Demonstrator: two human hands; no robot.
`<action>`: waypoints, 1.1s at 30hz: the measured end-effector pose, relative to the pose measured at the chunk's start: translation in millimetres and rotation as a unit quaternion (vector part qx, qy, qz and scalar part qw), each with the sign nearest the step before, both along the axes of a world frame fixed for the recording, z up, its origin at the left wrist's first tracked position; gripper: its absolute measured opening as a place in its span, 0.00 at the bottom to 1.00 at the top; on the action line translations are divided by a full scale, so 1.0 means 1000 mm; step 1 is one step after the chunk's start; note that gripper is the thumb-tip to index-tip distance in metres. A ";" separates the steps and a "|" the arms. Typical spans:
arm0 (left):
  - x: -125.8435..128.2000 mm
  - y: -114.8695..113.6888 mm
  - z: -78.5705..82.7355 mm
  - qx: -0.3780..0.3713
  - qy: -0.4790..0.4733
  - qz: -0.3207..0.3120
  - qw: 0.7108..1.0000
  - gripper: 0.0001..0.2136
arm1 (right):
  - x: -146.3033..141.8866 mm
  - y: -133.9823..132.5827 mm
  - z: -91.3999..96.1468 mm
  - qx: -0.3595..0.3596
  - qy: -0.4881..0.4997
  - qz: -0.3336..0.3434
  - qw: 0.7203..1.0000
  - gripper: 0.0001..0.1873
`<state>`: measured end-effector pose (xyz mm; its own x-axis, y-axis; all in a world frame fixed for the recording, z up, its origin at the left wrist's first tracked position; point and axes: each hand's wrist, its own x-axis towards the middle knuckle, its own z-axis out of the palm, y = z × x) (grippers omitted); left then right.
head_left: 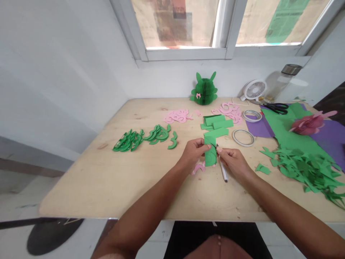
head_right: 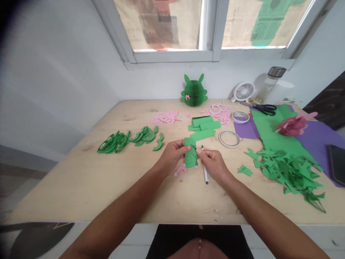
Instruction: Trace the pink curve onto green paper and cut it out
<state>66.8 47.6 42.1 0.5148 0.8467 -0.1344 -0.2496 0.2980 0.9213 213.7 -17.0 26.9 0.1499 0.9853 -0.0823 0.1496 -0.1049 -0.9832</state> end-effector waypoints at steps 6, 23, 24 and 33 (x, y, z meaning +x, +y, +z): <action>0.000 0.000 0.001 0.001 0.005 0.003 1.000 0.09 | -0.001 0.000 0.003 -0.004 -0.007 -0.003 1.000 0.29; 0.000 0.000 0.001 0.003 0.008 0.000 1.000 0.11 | 0.000 -0.001 0.004 0.002 -0.014 -0.004 1.000 0.28; 0.000 0.000 0.001 0.004 0.008 -0.001 1.000 0.11 | 0.000 -0.001 0.003 0.003 -0.013 -0.004 1.000 0.28; 0.001 0.000 0.000 0.001 0.008 -0.001 1.000 0.10 | 0.000 -0.001 0.001 0.002 -0.002 0.000 1.000 0.27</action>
<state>67.3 47.8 41.9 0.5139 0.8464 -0.1398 -0.2353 0.2958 0.9258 213.8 -17.8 28.3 0.1509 0.9855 -0.0777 0.1541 -0.1011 -0.9829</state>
